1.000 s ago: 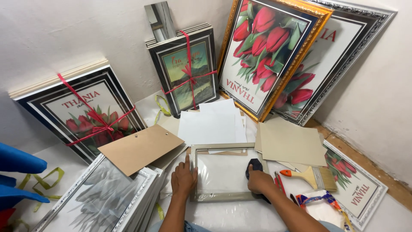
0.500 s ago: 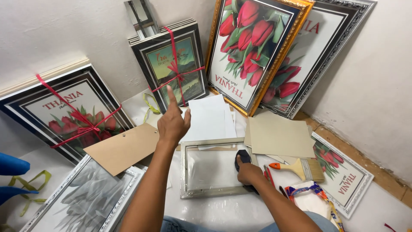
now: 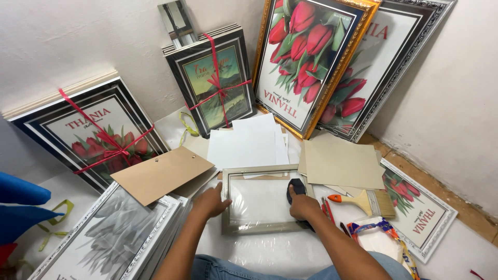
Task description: Cleaning the glass of a picture frame and assembling it with artwork and a backing board
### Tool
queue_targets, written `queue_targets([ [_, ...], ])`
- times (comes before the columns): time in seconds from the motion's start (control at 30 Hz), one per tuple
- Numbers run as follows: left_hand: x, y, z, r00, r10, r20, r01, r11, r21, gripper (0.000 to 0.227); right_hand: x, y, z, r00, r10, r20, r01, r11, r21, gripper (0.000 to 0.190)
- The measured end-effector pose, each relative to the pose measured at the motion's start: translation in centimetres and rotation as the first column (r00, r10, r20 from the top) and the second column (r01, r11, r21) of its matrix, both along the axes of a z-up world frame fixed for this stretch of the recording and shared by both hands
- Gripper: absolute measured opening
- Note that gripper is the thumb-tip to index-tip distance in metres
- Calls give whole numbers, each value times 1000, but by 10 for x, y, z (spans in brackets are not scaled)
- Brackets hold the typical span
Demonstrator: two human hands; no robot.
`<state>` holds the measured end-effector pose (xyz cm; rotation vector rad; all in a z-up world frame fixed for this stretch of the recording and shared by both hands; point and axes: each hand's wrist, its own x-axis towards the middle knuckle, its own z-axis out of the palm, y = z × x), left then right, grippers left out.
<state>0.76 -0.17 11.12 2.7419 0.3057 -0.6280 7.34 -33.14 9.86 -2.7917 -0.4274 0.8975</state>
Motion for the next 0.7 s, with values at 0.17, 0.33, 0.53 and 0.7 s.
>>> queue_targets([
  [0.17, -69, 4, -66, 987, 160, 35, -161, 987, 16, 81, -3, 14, 10, 999, -3, -34, -5, 972, -237, 92],
  [0.33, -75, -16, 0, 896, 377, 234, -321, 915, -246, 70, -2, 14, 7, 1000, -10, -22, 5, 973, -231, 89],
  [0.53, -80, -36, 84, 812, 417, 408, -155, 828, -538, 38, -3, 12, 3, 999, -15, -34, 6, 971, -238, 95],
  [0.7, -104, -43, 194, 698, 402, 593, 247, 642, -726, 14, -4, 12, 6, 1000, -8, -12, 5, 975, -224, 91],
])
